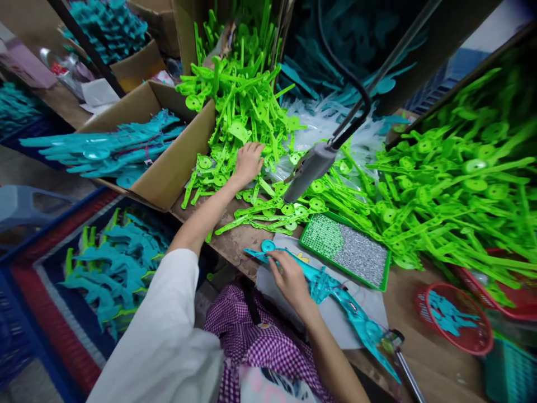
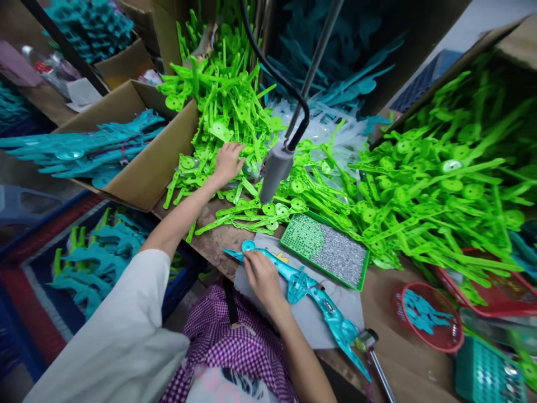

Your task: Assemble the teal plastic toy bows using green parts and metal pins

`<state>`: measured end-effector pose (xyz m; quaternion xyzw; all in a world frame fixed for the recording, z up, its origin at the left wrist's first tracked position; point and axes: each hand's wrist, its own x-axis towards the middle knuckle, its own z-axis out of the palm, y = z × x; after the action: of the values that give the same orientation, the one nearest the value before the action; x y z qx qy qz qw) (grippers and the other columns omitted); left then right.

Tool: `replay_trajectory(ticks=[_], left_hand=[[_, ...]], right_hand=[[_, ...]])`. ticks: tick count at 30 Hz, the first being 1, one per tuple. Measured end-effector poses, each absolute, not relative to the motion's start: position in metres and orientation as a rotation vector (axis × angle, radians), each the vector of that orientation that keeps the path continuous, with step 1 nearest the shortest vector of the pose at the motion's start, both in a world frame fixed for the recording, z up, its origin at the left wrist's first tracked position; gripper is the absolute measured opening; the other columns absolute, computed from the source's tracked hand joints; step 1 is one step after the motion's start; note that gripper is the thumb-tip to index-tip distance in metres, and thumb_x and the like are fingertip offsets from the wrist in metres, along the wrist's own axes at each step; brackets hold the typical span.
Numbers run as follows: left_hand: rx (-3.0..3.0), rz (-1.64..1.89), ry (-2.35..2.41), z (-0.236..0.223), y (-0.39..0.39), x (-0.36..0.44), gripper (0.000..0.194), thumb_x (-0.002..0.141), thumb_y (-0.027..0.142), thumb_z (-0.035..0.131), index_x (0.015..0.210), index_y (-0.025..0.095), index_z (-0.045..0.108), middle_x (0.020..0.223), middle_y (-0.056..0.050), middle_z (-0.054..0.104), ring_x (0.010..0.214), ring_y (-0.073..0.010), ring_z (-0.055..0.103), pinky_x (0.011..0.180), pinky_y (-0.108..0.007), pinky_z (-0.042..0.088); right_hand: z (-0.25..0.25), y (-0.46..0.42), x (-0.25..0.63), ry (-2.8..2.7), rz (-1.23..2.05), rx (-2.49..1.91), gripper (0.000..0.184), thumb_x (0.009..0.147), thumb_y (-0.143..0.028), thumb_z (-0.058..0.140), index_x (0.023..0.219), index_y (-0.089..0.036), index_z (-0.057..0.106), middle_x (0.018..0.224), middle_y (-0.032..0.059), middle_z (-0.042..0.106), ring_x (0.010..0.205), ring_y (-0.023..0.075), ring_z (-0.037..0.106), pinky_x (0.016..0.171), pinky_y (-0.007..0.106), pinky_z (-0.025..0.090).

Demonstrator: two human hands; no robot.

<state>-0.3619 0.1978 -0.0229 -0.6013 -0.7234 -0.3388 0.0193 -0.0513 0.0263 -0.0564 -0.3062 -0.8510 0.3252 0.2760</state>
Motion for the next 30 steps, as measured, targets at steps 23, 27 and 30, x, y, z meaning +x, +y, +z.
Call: replay_trajectory(ticks=[23, 27, 30], left_hand=[[-1.836, -1.082, -2.108, -0.1, 0.024, -0.296, 0.018, 0.097, 0.03, 0.061, 0.102, 0.029, 0.079, 0.12, -0.012, 0.071, 0.115, -0.0291, 0.065, 0.096, -0.046, 0.045], [-1.903, -1.059, -1.957, -0.103, 0.018, -0.287, 0.021, 0.098, 0.025, 0.06, 0.106, 0.031, 0.079, 0.118, -0.011, 0.071, 0.11, -0.0281, 0.067, 0.095, -0.046, 0.045], [-1.96, -1.098, -1.853, -0.101, 0.001, -0.268, 0.022, 0.097, 0.022, 0.062, 0.11, 0.034, 0.076, 0.114, -0.008, 0.07, 0.107, -0.0258, 0.068, 0.096, -0.045, 0.047]], right_hand=[[-0.004, 0.092, -0.099, -1.825, 1.25, -0.971, 0.034, 0.095, -0.053, 0.056, 0.103, -0.025, 0.073, 0.104, 0.0063, 0.077, 0.09, 0.0211, 0.071, 0.086, 0.039, 0.057], [-0.018, 0.107, -0.121, -1.859, 1.285, -1.102, 0.044, 0.092, -0.057, 0.058, 0.119, -0.023, 0.068, 0.109, 0.0091, 0.075, 0.083, 0.0207, 0.07, 0.079, 0.038, 0.056], [-0.03, 0.11, -0.136, -1.935, 1.335, -1.098, 0.043, 0.091, -0.055, 0.061, 0.12, -0.023, 0.068, 0.103, 0.0081, 0.076, 0.083, 0.0212, 0.07, 0.081, 0.038, 0.056]])
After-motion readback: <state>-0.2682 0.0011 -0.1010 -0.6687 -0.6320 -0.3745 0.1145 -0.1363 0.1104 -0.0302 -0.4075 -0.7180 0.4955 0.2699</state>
